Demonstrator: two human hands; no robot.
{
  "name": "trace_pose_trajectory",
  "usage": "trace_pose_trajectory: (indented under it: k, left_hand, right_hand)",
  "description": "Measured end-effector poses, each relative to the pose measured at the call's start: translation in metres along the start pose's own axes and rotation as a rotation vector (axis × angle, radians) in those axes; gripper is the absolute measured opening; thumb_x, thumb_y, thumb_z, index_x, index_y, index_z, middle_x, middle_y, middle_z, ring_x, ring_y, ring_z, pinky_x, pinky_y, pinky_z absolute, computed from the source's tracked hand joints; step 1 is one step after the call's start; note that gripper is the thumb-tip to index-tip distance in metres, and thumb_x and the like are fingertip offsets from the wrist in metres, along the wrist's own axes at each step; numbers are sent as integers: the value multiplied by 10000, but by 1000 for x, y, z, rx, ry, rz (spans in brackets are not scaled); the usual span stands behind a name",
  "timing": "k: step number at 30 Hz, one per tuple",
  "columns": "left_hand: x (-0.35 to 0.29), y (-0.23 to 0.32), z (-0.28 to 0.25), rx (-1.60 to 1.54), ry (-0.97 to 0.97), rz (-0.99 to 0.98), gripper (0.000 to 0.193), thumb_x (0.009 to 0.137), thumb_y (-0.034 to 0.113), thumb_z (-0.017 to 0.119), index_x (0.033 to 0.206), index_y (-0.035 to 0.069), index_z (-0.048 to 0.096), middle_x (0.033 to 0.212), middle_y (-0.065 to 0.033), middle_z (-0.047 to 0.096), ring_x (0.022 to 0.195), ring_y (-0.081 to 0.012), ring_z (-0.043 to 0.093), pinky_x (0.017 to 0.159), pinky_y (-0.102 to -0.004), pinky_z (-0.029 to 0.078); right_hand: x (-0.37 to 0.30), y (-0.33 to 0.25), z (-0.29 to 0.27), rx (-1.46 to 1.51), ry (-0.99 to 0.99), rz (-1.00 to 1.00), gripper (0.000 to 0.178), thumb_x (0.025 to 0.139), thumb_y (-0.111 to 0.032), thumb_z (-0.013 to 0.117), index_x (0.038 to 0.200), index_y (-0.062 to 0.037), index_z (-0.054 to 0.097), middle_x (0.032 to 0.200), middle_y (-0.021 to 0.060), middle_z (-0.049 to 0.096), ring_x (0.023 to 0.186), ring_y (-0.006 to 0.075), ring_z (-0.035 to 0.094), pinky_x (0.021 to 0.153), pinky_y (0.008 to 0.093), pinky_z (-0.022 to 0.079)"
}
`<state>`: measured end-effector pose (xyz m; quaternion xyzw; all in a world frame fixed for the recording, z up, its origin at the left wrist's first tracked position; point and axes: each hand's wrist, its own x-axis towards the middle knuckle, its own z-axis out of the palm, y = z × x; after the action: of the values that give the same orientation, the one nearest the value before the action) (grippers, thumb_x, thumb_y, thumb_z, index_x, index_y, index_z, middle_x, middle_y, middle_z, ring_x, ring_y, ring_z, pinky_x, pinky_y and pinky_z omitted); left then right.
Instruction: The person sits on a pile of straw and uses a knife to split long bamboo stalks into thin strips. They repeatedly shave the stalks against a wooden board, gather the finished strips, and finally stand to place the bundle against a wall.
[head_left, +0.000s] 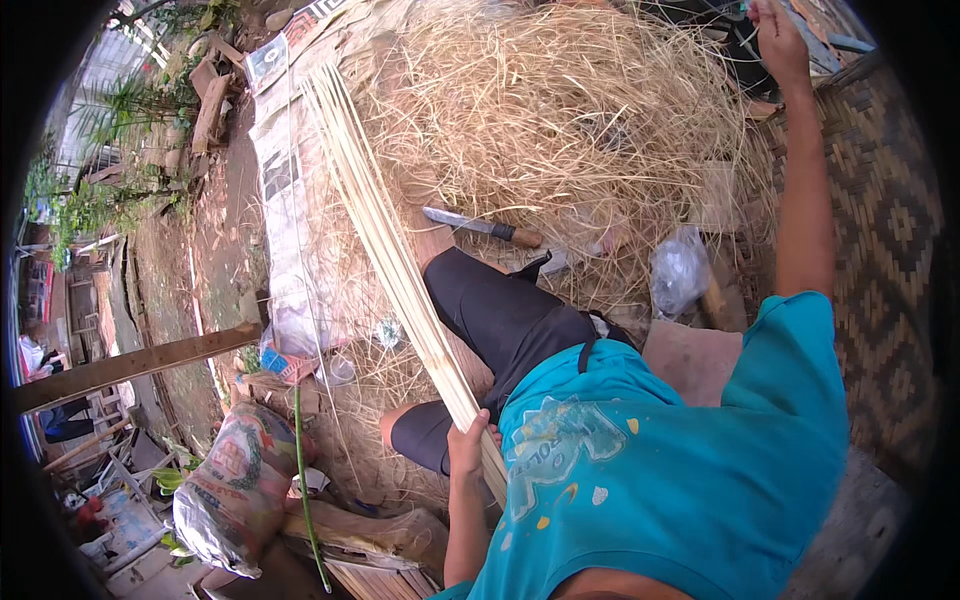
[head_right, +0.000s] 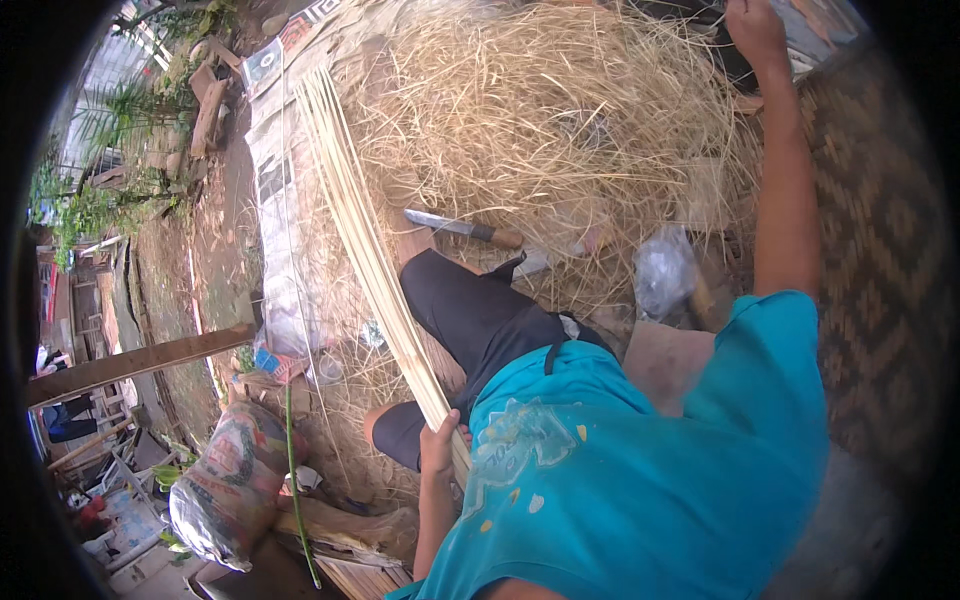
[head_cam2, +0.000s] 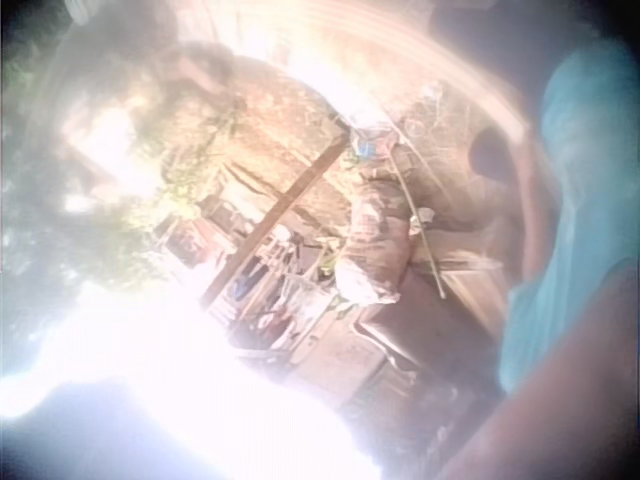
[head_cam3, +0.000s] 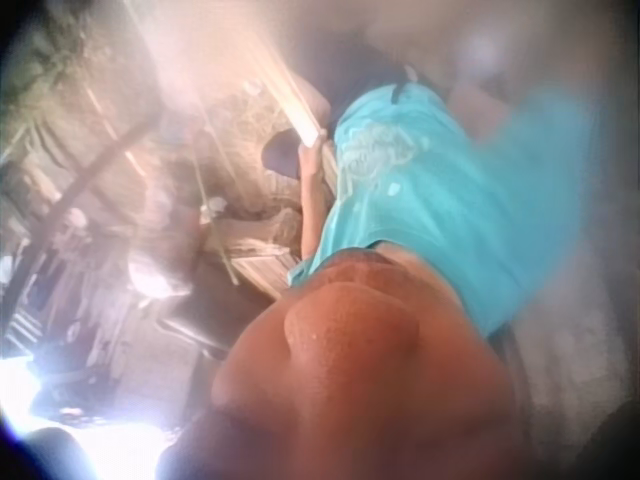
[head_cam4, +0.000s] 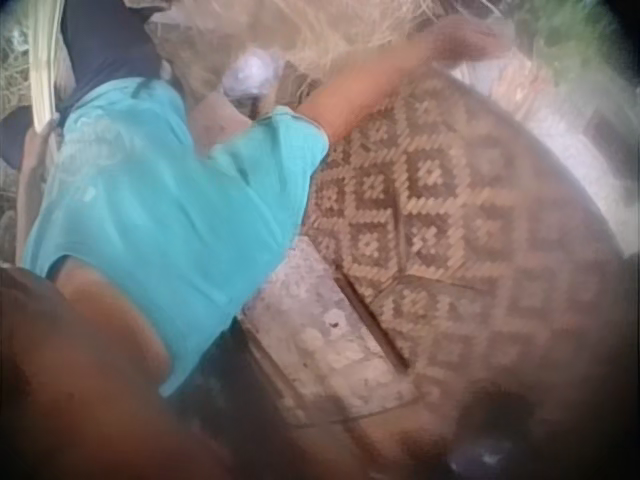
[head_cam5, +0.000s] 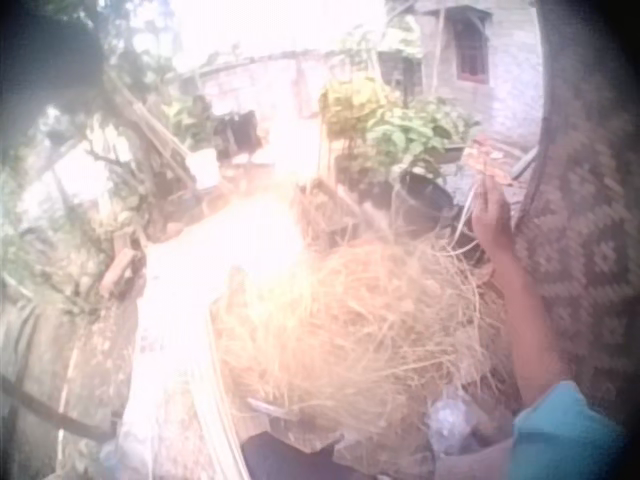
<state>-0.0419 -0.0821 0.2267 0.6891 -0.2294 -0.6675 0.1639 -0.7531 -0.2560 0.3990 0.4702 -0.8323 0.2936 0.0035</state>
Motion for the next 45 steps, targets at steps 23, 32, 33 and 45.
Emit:
trace_pose_trajectory:
  k: [23, 32, 33, 45]
  left_hand:
    - [0, 1, 4, -20, -5, 13, 372, 907, 254, 749, 1082, -6, 549, 775, -99, 631, 605, -187, 643, 552, -326, 560]
    - [0, -2, -1, 3, 22, 6, 372, 910, 257, 744, 1075, -20, 557, 779, -105, 634, 609, -191, 647, 552, -321, 558]
    - [0, -1, 0, -4, 16, 3, 371, 909, 257, 744, 1074, -19, 559, 778, -105, 635, 609, -191, 647, 552, -320, 557]
    - [3, -4, -1, -34, 2, 4, 357, 904, 250, 746, 1066, -12, 566, 774, -107, 642, 599, -192, 649, 548, -322, 561]
  right_hand:
    - [-239, 105, 338, 189, -659, 588, 183, 885, -242, 648, 980, -104, 722, 824, 94, 709, 683, 224, 640, 623, 404, 505]
    - [-241, 72, 377, 309, -146, 547, 231, 909, -244, 668, 1065, -98, 756, 1041, 119, 753, 972, 255, 703, 882, 373, 522]
    - [-237, 69, 377, 297, -203, 535, 269, 898, -280, 663, 1085, -109, 753, 1065, 130, 747, 1001, 284, 701, 906, 386, 520]
    - [-125, 98, 201, -568, -926, 47, 413, 840, -242, 533, 996, 93, 717, 1076, 335, 677, 1016, 454, 683, 906, 471, 539]
